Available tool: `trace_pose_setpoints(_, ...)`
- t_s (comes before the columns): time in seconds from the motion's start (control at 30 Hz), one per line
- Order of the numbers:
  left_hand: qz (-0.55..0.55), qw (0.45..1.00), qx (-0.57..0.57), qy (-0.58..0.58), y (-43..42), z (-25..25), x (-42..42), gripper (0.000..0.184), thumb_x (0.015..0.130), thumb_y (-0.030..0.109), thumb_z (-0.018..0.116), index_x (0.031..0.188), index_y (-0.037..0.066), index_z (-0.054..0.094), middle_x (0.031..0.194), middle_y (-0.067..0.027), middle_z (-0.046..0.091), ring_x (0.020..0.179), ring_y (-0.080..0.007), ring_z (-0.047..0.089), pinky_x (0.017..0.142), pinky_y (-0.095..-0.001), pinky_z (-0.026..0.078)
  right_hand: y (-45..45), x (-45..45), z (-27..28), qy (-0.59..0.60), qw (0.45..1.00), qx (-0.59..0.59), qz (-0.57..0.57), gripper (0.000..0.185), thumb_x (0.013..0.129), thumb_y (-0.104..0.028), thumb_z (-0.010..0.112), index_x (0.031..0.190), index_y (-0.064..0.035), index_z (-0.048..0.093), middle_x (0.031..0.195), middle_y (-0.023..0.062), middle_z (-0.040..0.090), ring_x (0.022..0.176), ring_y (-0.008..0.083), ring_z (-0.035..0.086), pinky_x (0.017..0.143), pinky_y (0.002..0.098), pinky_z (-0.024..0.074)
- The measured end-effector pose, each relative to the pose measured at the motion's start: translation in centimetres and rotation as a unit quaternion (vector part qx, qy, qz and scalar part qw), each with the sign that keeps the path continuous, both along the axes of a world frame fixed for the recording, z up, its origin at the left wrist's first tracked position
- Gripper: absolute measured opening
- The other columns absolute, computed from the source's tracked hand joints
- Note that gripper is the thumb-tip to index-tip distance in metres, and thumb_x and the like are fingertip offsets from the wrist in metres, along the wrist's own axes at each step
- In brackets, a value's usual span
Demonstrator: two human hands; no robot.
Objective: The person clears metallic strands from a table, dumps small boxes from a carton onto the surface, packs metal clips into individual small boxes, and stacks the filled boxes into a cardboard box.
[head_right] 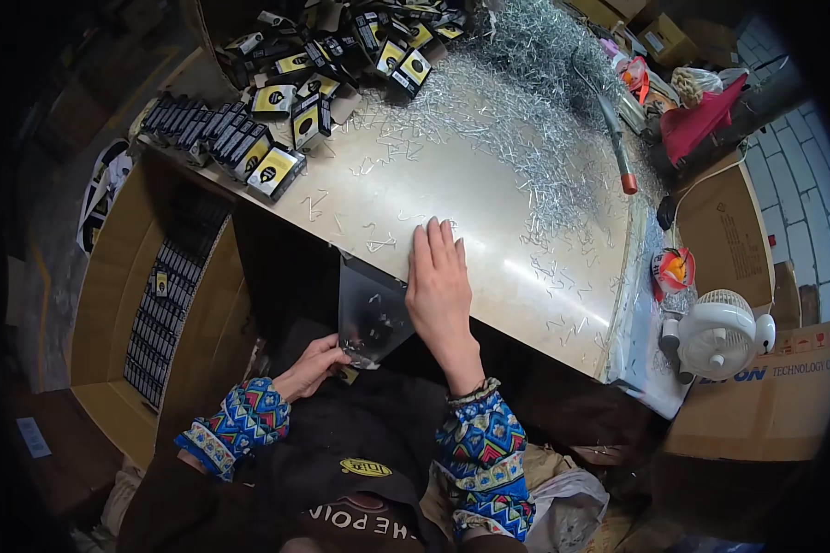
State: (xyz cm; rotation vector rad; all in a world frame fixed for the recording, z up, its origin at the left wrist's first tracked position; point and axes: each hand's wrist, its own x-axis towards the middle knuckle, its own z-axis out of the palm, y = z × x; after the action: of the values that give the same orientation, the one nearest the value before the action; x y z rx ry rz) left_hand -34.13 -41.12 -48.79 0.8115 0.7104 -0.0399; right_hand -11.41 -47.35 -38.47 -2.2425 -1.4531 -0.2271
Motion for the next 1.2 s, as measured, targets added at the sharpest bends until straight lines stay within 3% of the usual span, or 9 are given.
trace_pose_setpoints(0.23, -0.038, 0.994, 0.103, -0.017, -0.9, 0.8, 0.2, 0.040, 0.082, 0.009, 0.063, 0.121, 0.004, 0.054, 0.099, -0.0059, 0.063, 0.083, -0.0133, 0.057, 0.079, -0.0203, 0.044, -0.3, 0.3, 0.0, 0.007, 1.000, 0.019, 0.000, 0.037, 0.094, -0.013, 0.058, 0.128, 0.0021, 0.055, 0.138, 0.0211, 0.051, 0.132, 0.0373, 0.045, 0.112, 0.0467, 0.0347)
trace_pose_setpoints(0.27, -0.038, 0.982, 0.184, -0.011, -1.3, 0.6, 0.1, 0.045, 0.080, 0.010, 0.065, 0.122, 0.003, 0.052, 0.101, -0.0075, 0.063, 0.087, -0.0170, 0.058, 0.081, -0.0227, 0.045, -0.4, 0.2, 0.0, 0.017, 0.999, 0.047, -0.004, 0.038, 0.093, -0.012, 0.059, 0.128, 0.0020, 0.055, 0.138, 0.0210, 0.051, 0.133, 0.0376, 0.045, 0.112, 0.0467, 0.0345)
trace_pose_setpoints(0.37, -0.040, 0.906, 0.421, 0.002, -2.4, 0.0, -0.3, 0.060, 0.076, 0.015, 0.071, 0.128, 0.002, 0.047, 0.106, -0.0121, 0.062, 0.099, -0.0282, 0.060, 0.089, -0.0300, 0.047, -0.6, -0.1, 0.2, 0.045, 0.990, 0.132, -0.018, 0.041, 0.090, -0.010, 0.062, 0.129, 0.0017, 0.054, 0.139, 0.0207, 0.050, 0.134, 0.0385, 0.044, 0.112, 0.0468, 0.0338)
trace_pose_setpoints(0.53, -0.115, 0.781, 0.609, 0.071, -0.8, -0.8, -4.4, 0.073, 0.071, 0.016, 0.075, 0.133, 0.002, 0.039, 0.109, -0.0158, 0.061, 0.099, -0.0366, 0.061, 0.090, -0.0349, 0.049, -4.0, -3.4, 0.8, 0.111, 0.976, 0.179, 0.052, 0.032, 0.083, 0.001, 0.066, 0.115, 0.0028, 0.065, 0.127, 0.0186, 0.061, 0.116, 0.0324, 0.058, 0.097, 0.0366, 0.0483)
trace_pose_setpoints(0.63, -0.032, 0.787, 0.611, 0.078, -1.5, 1.8, -4.4, 0.074, 0.070, 0.014, 0.075, 0.133, 0.002, 0.038, 0.109, -0.0159, 0.061, 0.096, -0.0365, 0.063, 0.086, -0.0361, 0.051, -7.2, -6.3, -1.8, 0.150, 0.952, 0.193, 0.185, 0.022, 0.079, 0.000, 0.070, 0.101, 0.0032, 0.070, 0.113, 0.0168, 0.068, 0.082, 0.0263, 0.069, 0.069, 0.0285, 0.0540)
trace_pose_setpoints(0.7, 0.059, 0.785, 0.613, 0.069, -2.0, 3.6, -3.2, 0.076, 0.068, 0.013, 0.076, 0.132, 0.003, 0.037, 0.110, -0.0160, 0.061, 0.092, -0.0365, 0.064, 0.081, -0.0373, 0.053, -8.5, -9.5, -3.2, 0.168, 0.956, 0.116, 0.211, 0.026, 0.078, 0.001, 0.071, 0.103, 0.0031, 0.070, 0.110, 0.0164, 0.070, 0.079, 0.0247, 0.069, 0.064, 0.0241, 0.0535)
trace_pose_setpoints(0.9, 0.140, 0.764, 0.629, -0.031, -1.9, 4.9, 0.2, 0.071, 0.069, 0.012, 0.076, 0.130, 0.003, 0.040, 0.109, -0.0153, 0.062, 0.083, -0.0341, 0.066, 0.071, -0.0387, 0.055, -4.8, -11.9, -2.9, 0.218, 0.950, 0.202, 0.092, 0.028, 0.080, 0.002, 0.070, 0.107, 0.0027, 0.069, 0.106, 0.0141, 0.071, 0.079, 0.0208, 0.069, 0.065, 0.0201, 0.0525)
trace_pose_setpoints(1.03, 0.041, 0.735, 0.677, 0.000, -0.8, 6.5, 0.6, 0.063, 0.070, 0.013, 0.076, 0.124, 0.002, 0.045, 0.102, -0.0155, 0.062, 0.080, -0.0330, 0.066, 0.067, -0.0386, 0.054, -3.9, -12.4, -1.1, 0.491, 0.840, 0.229, -0.021, 0.024, 0.082, 0.002, 0.071, 0.106, 0.0040, 0.070, 0.106, 0.0149, 0.072, 0.081, 0.0174, 0.068, 0.071, 0.0203, 0.0529)
trace_pose_setpoints(1.2, 0.025, 0.718, 0.694, 0.041, -0.4, 8.5, 1.3, 0.058, 0.071, 0.013, 0.076, 0.119, 0.001, 0.045, 0.099, -0.0155, 0.060, 0.075, -0.0333, 0.064, 0.065, -0.0394, 0.052, -4.0, -11.2, -0.2, 0.500, 0.846, 0.178, 0.043, 0.024, 0.084, 0.001, 0.070, 0.108, 0.0047, 0.070, 0.107, 0.0135, 0.072, 0.082, 0.0136, 0.066, 0.072, 0.0182, 0.0514)
